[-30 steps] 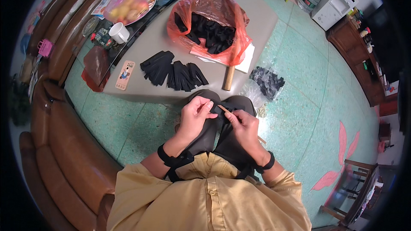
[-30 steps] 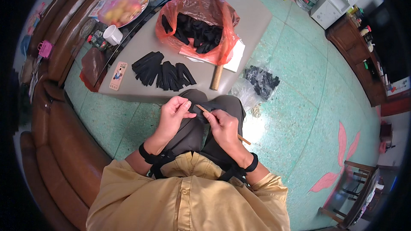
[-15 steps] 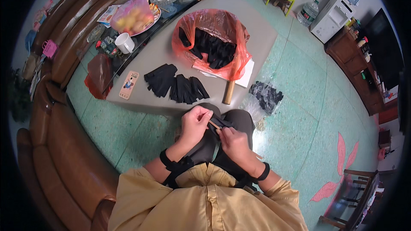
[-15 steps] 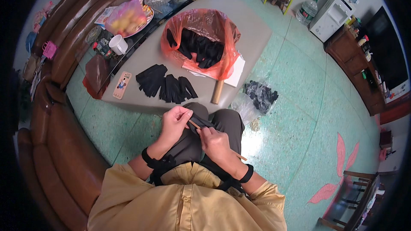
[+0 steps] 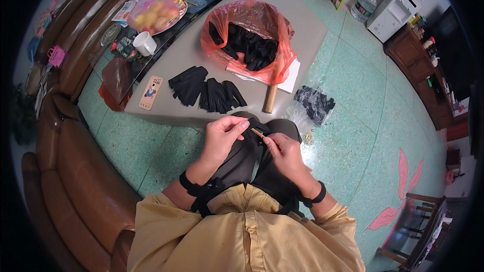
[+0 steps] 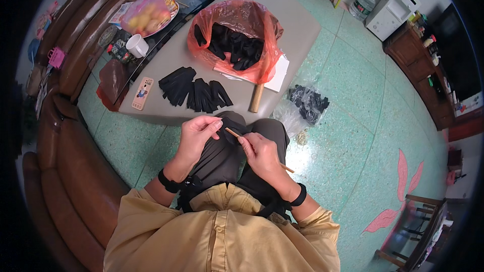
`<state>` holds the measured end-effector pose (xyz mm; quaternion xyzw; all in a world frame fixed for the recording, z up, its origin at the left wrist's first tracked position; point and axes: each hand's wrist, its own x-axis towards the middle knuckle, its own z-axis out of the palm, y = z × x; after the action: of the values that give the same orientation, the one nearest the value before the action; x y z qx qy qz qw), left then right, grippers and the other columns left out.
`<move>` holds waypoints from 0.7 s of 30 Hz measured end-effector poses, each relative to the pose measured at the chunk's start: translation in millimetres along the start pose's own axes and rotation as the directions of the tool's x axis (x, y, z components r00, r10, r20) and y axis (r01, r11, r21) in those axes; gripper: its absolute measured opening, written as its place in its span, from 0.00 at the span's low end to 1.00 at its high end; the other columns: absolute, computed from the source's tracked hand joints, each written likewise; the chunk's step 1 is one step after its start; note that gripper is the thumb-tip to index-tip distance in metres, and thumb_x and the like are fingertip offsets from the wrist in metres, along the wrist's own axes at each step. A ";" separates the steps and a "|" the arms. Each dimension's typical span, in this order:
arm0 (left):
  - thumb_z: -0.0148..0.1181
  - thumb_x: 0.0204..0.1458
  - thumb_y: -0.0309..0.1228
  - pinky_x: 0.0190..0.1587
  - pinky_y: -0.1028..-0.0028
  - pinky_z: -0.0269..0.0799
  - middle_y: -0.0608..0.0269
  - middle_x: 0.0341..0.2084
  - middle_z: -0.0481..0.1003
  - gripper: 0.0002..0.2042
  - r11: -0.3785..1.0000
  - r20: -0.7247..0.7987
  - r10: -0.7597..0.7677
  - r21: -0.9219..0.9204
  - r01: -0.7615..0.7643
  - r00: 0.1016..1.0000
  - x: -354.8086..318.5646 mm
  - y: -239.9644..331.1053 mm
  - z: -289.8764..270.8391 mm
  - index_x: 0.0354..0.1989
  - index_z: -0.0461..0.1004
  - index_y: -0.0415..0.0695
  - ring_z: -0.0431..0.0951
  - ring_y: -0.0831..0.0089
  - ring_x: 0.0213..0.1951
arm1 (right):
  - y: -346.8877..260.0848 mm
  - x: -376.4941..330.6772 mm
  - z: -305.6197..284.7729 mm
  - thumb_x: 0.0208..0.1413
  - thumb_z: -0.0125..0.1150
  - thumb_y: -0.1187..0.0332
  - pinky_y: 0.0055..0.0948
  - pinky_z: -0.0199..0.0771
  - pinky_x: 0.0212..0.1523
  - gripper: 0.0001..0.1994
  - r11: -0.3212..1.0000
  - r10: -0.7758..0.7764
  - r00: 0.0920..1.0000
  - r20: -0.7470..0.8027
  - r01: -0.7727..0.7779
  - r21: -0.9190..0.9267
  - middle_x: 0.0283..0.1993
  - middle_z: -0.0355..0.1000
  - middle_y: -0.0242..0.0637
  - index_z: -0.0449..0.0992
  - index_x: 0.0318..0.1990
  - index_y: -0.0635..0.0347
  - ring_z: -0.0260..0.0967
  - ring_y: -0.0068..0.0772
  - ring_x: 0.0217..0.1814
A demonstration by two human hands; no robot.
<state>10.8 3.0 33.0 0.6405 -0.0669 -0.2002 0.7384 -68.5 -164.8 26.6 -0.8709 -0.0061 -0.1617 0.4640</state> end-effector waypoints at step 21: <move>0.57 0.46 0.18 0.32 0.81 0.69 0.68 0.31 0.72 0.10 0.993 0.192 0.074 0.080 -0.091 0.979 1.7 0.5 9.1 0.39 0.71 0.36 0.72 0.85 0.29 | 18.3 4.6 -5.5 0.59 0.53 0.63 0.15 0.48 0.16 0.12 0.529 0.325 0.797 0.509 -0.599 0.601 0.17 0.64 0.25 0.76 0.30 0.62 0.51 0.13 0.16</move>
<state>9.2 -6.0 34.8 0.6474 -0.1717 -0.2261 0.7073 -62.8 -180.3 16.1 -0.5887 0.0851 0.1370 0.7921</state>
